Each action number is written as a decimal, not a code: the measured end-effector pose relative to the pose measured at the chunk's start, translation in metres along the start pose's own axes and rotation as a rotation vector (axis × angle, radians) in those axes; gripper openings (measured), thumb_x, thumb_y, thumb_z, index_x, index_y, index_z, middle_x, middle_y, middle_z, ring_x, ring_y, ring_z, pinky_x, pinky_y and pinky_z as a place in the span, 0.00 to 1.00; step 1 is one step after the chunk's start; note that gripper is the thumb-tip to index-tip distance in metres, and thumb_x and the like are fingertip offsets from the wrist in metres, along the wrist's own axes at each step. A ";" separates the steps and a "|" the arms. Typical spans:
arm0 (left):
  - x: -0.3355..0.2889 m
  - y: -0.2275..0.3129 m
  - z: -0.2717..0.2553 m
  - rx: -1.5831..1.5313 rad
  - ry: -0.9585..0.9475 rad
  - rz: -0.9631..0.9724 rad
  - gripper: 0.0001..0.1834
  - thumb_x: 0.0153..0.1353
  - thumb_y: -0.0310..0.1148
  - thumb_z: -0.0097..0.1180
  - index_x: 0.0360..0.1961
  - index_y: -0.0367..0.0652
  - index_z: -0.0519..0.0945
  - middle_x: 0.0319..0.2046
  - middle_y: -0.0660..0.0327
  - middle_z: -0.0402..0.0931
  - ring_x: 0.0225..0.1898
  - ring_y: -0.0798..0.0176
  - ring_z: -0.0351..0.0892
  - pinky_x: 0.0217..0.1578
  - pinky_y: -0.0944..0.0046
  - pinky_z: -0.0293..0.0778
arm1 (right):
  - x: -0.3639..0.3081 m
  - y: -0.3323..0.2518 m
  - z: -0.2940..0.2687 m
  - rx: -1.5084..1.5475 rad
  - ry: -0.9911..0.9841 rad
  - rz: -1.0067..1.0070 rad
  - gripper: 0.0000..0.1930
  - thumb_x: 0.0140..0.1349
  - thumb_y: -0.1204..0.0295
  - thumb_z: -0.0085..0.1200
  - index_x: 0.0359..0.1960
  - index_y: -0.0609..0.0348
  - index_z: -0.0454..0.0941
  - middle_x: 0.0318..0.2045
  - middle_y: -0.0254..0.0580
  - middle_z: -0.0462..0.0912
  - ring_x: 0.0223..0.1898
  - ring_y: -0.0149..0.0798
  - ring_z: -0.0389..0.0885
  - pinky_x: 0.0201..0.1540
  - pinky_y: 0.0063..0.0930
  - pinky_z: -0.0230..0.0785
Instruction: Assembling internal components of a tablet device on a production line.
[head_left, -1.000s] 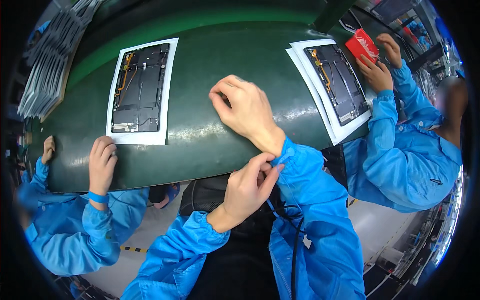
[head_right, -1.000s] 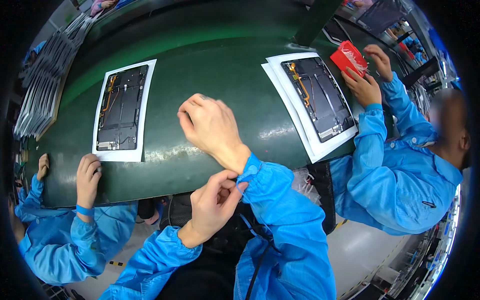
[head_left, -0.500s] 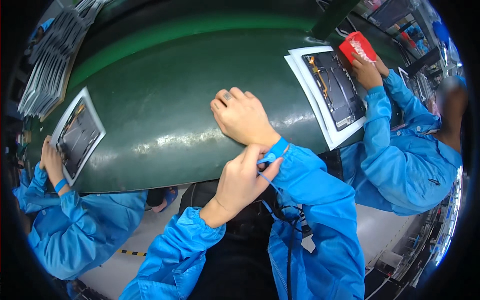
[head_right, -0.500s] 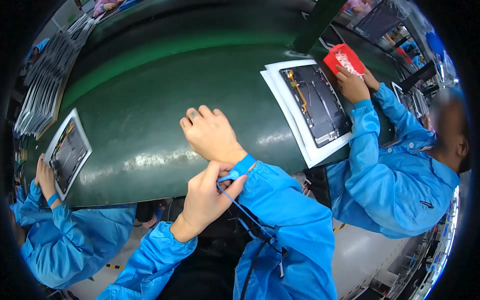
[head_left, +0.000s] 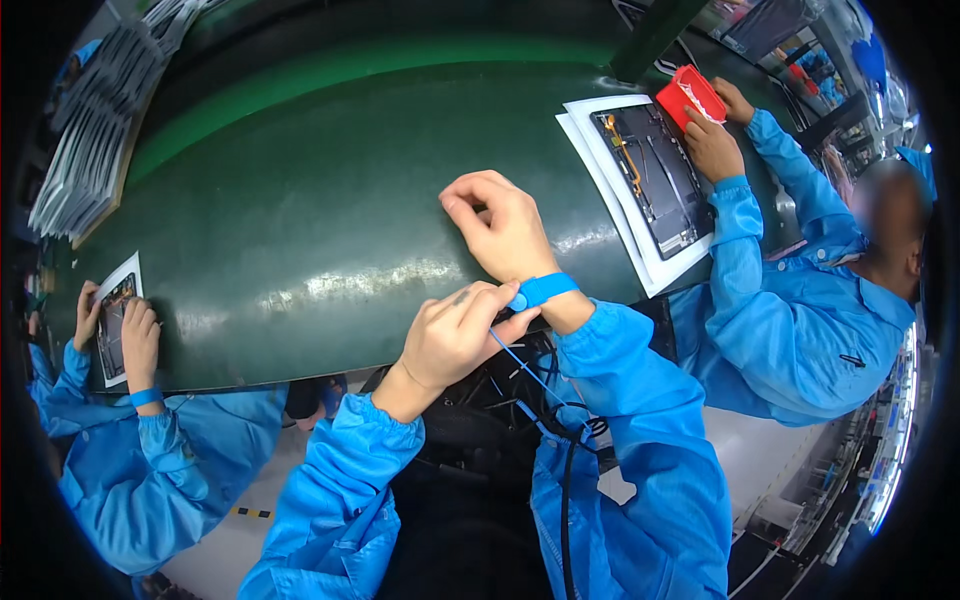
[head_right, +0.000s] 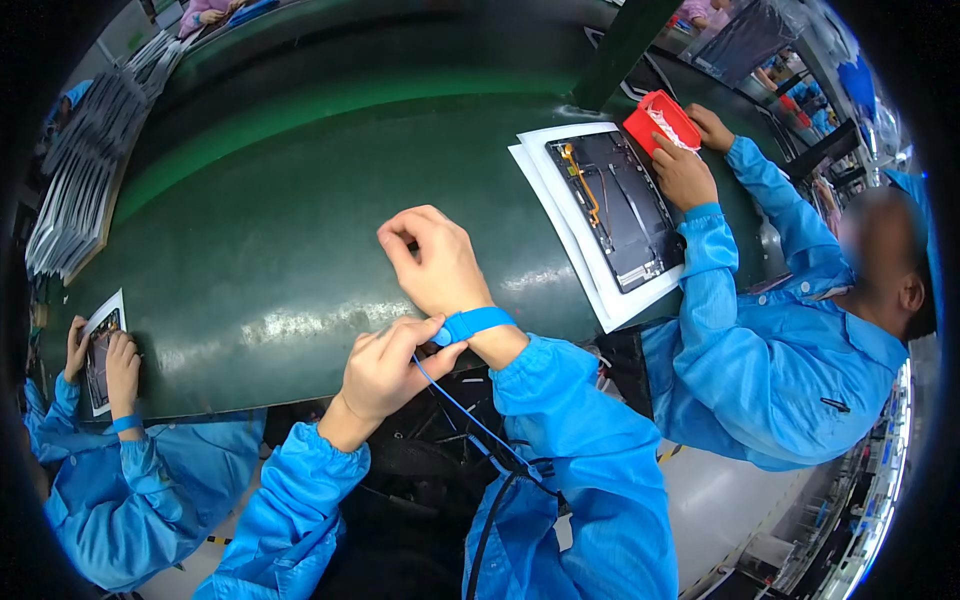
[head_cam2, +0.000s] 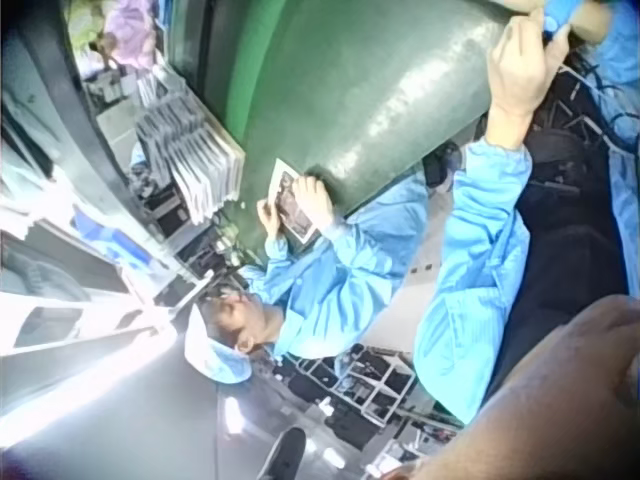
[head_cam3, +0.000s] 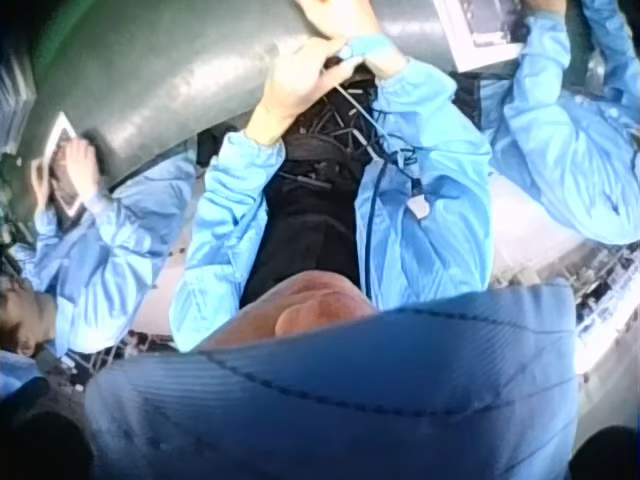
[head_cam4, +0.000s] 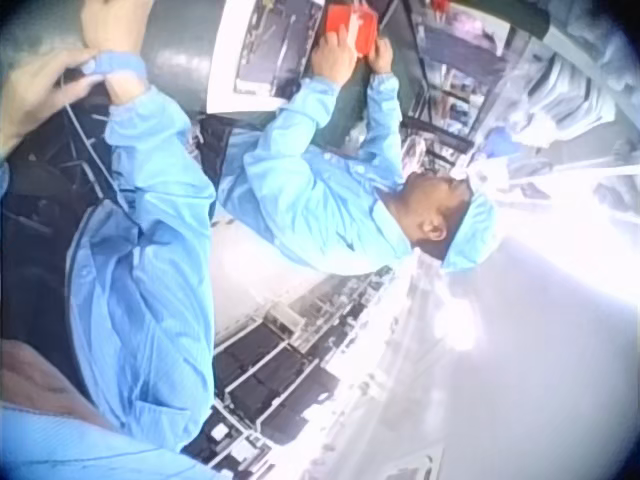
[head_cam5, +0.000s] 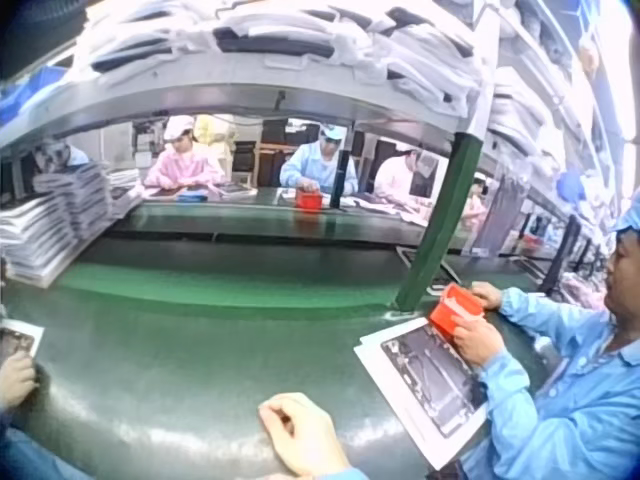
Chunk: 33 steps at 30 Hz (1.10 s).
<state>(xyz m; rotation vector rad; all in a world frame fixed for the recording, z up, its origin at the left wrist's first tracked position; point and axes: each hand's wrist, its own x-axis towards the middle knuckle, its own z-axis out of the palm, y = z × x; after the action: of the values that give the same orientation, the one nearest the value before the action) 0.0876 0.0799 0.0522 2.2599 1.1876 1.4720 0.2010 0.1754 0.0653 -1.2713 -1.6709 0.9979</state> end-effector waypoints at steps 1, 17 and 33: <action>0.002 -0.003 0.001 -0.016 0.037 0.043 0.20 0.53 0.34 0.82 0.41 0.40 0.84 0.30 0.63 0.86 0.24 0.65 0.86 0.22 0.67 0.77 | 0.002 0.004 0.003 0.151 0.003 0.124 0.07 0.71 0.71 0.62 0.46 0.58 0.88 0.44 0.40 0.88 0.41 0.33 0.86 0.41 0.29 0.79; 0.002 0.016 0.013 -0.323 -0.035 -0.248 0.25 0.55 0.30 0.80 0.52 0.39 0.83 0.27 0.61 0.80 0.24 0.64 0.83 0.28 0.65 0.81 | -0.008 -0.002 -0.033 1.437 0.141 0.570 0.08 0.75 0.68 0.58 0.51 0.54 0.78 0.33 0.27 0.78 0.30 0.27 0.75 0.35 0.28 0.71; -0.016 0.046 0.029 -1.641 -0.529 -1.058 0.15 0.84 0.37 0.46 0.57 0.36 0.76 0.36 0.62 0.76 0.30 0.72 0.70 0.28 0.70 0.70 | 0.018 0.011 -0.085 1.131 0.070 0.467 0.11 0.76 0.63 0.59 0.52 0.54 0.79 0.33 0.25 0.77 0.31 0.27 0.74 0.37 0.29 0.68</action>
<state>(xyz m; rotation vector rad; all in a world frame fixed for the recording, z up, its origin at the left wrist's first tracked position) 0.1325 0.0454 0.0523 0.5625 0.3909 0.6807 0.2800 0.2053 0.0895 -0.8542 -0.4963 1.7764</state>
